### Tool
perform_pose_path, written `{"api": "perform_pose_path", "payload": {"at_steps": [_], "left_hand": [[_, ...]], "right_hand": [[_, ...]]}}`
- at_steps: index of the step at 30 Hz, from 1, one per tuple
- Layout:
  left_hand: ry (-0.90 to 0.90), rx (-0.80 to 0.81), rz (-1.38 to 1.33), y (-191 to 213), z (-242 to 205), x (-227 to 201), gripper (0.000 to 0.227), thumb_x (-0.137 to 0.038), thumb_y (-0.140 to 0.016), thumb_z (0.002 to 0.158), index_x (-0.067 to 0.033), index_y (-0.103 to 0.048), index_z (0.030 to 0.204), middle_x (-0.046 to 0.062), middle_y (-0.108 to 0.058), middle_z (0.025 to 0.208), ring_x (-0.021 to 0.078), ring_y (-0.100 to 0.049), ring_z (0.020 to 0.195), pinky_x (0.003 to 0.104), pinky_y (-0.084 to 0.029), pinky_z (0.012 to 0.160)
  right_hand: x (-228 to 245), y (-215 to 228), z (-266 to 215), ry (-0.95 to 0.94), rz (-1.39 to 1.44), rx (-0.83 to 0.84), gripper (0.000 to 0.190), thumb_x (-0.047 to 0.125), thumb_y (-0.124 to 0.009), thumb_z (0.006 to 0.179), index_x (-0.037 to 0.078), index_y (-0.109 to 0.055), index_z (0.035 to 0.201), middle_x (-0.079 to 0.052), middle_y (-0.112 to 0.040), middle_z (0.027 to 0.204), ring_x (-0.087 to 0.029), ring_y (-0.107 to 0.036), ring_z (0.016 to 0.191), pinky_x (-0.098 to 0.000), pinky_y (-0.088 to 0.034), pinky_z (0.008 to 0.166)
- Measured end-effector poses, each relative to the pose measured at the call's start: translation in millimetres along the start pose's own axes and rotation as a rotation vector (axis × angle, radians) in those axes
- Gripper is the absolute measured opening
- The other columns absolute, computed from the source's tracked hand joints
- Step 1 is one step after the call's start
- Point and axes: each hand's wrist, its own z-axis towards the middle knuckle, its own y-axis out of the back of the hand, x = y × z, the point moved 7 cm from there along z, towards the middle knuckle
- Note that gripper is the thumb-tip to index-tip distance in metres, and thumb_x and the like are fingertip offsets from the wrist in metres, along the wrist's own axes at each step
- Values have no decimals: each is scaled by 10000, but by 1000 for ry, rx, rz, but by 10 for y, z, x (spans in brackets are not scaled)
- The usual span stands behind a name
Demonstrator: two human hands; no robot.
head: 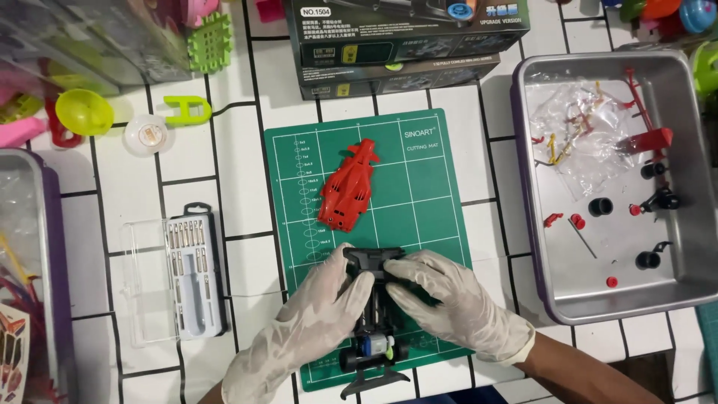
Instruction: The person assembles a toy vehicle chassis on a green cutting mat. They attach a black plastic component to the main frame, pick up a small black part from a metal tray, and fit it into the assembly. The person then picks up a red plastic body shell and aligns it with the chassis.
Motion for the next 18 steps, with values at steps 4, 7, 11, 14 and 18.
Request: {"api": "perform_pose_path", "payload": {"at_steps": [4, 7, 11, 14, 18], "left_hand": [[60, 59, -18, -16, -70, 28, 860, -591, -435, 944, -243, -92, 1653, 109, -372, 1624, 212, -388, 1524, 444, -307, 1231], [-152, 97, -112, -25, -47, -58, 623, -446, -512, 965, -204, -278, 1490, 50, -475, 1274, 152, -489, 1175, 355, -431, 993], [-146, 204, -401, -222, 219, 392, 447, -295, -648, 955, -45, -474, 1282, 214, -190, 1678, 261, -166, 1594, 469, -312, 1246], [-289, 41, -192, -139, 200, 277, 247, -239, -643, 1027, -132, -448, 919, -18, -392, 876, 109, -425, 780, 256, -476, 735], [-125, 87, -362, -161, 198, 357, 276, -286, -654, 957, -113, -449, 1026, 99, -558, 1221, 200, -501, 1515, 313, -454, 1240]], "right_hand": [[87, 44, 23, 84, -23, -1, 357, 66, -752, 933, 50, -588, 1250, -74, -701, 1027, -227, -679, 806, -323, -621, 710], [106, 78, 42, 54, 7, -13, 351, 45, -738, 930, 37, -593, 1250, -108, -683, 947, -247, -677, 789, -335, -606, 691], [61, 101, 35, 27, 16, -43, 248, 23, -672, 928, 33, -621, 1169, -85, -708, 952, -222, -683, 773, -308, -608, 707], [-22, 165, 52, -78, 236, -91, 85, 7, -658, 907, 26, -630, 984, -110, -727, 936, -227, -741, 830, -306, -651, 751], [-128, 307, 79, -99, 230, -127, 103, -21, -641, 898, 33, -619, 983, -111, -730, 952, -235, -745, 854, -328, -651, 796]]}}
